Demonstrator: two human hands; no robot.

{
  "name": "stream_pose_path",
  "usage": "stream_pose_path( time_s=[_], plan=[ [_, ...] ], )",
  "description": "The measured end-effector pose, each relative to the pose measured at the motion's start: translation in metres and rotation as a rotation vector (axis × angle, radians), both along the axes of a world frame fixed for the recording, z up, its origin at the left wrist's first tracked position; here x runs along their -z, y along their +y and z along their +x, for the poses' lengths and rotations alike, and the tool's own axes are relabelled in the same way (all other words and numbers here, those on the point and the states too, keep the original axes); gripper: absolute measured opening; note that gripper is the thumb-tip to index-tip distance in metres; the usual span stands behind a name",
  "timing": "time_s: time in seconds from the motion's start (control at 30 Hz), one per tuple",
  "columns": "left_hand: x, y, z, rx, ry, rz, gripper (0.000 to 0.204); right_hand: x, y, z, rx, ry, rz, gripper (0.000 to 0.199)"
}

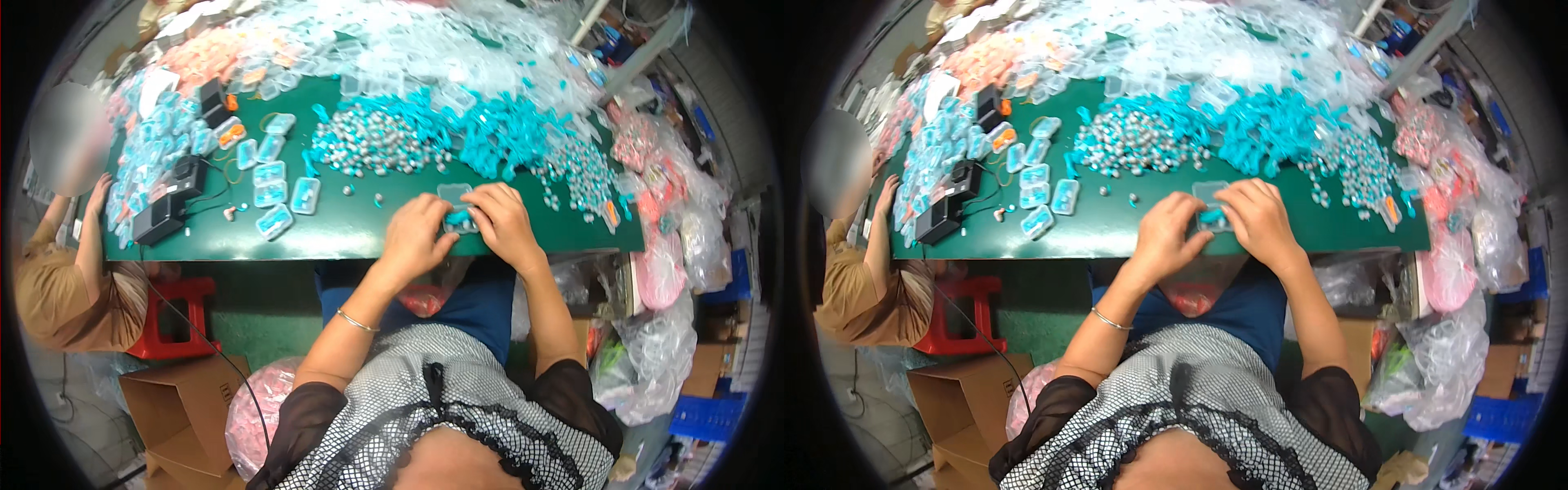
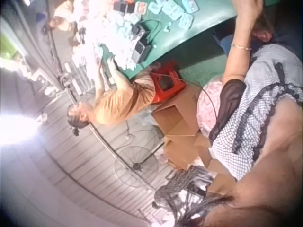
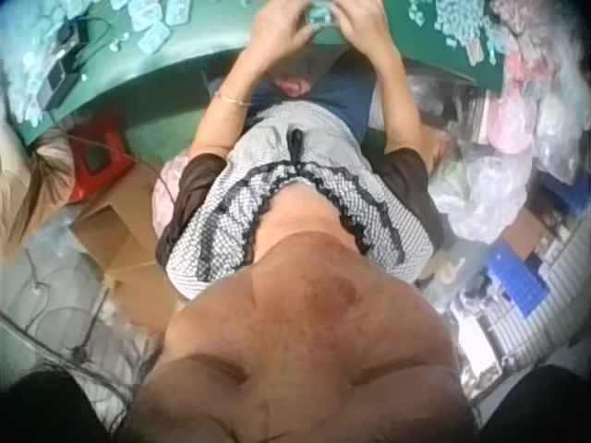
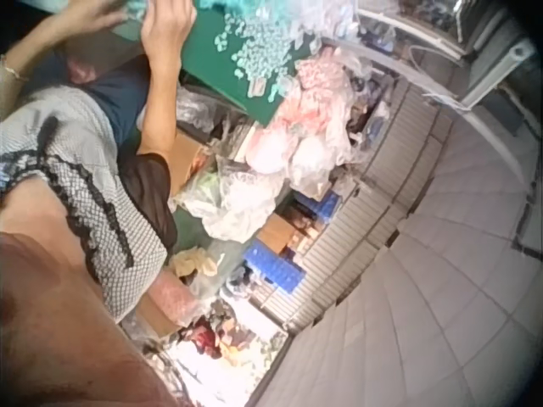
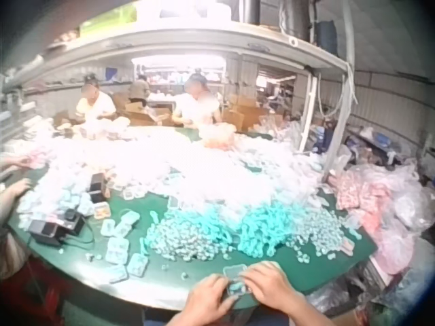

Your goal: Sorting small blue and white beads and placing them into clear plastic boxes.

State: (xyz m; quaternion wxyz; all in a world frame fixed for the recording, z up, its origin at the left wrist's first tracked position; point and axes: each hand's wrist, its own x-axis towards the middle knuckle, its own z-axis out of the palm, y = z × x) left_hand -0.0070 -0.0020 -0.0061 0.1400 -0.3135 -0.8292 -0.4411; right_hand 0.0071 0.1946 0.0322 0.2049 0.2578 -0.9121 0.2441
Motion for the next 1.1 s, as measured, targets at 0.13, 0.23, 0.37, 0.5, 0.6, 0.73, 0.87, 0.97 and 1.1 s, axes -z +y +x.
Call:
stream_pose_path(
  time_s=[0.13,0.23,0.37,0.5,0.6,0.73,0.87,0.97,1.1],
  plan=[
    [0.005,0.005,0.005,0.017,0.039,0.043,0.039,0.000,0.004,-0.006,0.114,0.059,0.146,0.022],
    [0.005,0.009,0.014,0.027,0.011,0.028,0.040,0.003,0.010,-0.002,0.142,0.068,0.181,0.024],
    [0.004,0.008,0.024,0.021,-0.039,0.000,0.041,0.010,0.012,-0.001,0.169,0.012,0.248,0.026],
    [0.010,0.005,0.020,0.020,0.003,0.024,0.041,0.008,0.014,-0.004,0.139,-0.119,0.125,0.026],
    [0.015,0.009,0.009,-0.026,0.034,0.069,0.058,0.013,0.018,-0.015,0.072,-0.055,0.014,0.021],
    [-0.008,0.001,0.008,-0.045,-0.095,0.025,0.072,0.008,0.011,-0.016,-0.053,-0.030,-0.102,0.013],
    [-0.004,0.007,0.003,0.034,-0.027,-0.035,0.053,0.002,0.025,0.002,-0.096,-0.087,-0.048,0.025],
    [0.001,0.011,0.007,0.018,0.017,-0.058,0.035,0.005,0.019,0.018,-0.086,-0.016,0.070,0.030],
    [0.001,0.012,0.013,-0.021,0.088,-0.027,0.024,0.025,0.016,0.020,-0.053,0.052,0.019,0.032]
  ],
)
